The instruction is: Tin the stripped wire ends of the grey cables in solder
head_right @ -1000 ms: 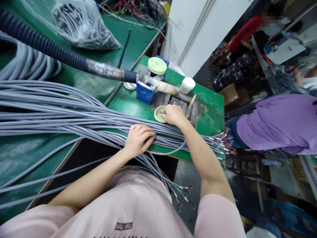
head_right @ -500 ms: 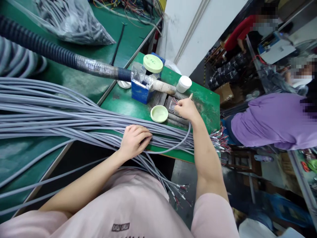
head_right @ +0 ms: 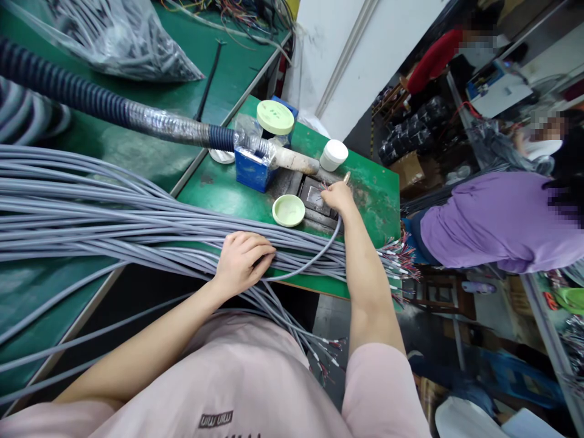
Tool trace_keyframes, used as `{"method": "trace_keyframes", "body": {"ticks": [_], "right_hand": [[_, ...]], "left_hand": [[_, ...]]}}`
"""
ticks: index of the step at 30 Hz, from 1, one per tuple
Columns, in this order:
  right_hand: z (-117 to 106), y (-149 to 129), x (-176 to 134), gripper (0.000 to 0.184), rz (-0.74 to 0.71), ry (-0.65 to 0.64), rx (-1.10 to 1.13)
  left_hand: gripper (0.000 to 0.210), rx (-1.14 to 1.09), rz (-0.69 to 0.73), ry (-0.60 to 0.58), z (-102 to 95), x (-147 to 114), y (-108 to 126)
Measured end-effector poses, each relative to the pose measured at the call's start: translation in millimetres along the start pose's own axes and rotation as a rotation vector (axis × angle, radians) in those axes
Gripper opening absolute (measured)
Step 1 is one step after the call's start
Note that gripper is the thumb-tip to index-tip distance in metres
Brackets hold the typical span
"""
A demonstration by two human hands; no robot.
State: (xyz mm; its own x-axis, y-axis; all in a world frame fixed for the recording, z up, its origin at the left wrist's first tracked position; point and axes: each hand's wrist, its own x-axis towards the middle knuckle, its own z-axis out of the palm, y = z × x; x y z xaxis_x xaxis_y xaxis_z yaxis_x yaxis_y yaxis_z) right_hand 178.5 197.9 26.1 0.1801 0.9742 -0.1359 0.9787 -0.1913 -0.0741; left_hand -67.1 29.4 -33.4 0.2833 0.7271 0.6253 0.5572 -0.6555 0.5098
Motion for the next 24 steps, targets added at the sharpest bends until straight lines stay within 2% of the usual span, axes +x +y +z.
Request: {"method": "trace_keyframes", "body": {"ticks": [9, 17, 20, 24], "right_hand": [[3.3, -2.1, 5.3, 0.027, 0.031, -0.030, -0.043], [-1.0, -3.9, 1.9, 0.018, 0.036, -0.021, -0.025], [-14.4, -5.3, -12.2, 0.017, -0.048, 0.039, 0.006], [-36.5, -16.3, -48.6, 0.029, -0.280, 0.059, 0.177]], "left_hand": [[0.007, -0.004, -0.010, -0.014, -1.1, 0.0, -0.3], [0.007, 0.000, -0.005, -0.009, -0.7, 0.0, -0.2], [0.008, -0.002, -0.011, -0.015, -0.3, -0.5, -0.1], [0.009, -0.004, -0.023, -0.035, -0.7, -1.1, 0.1]]}}
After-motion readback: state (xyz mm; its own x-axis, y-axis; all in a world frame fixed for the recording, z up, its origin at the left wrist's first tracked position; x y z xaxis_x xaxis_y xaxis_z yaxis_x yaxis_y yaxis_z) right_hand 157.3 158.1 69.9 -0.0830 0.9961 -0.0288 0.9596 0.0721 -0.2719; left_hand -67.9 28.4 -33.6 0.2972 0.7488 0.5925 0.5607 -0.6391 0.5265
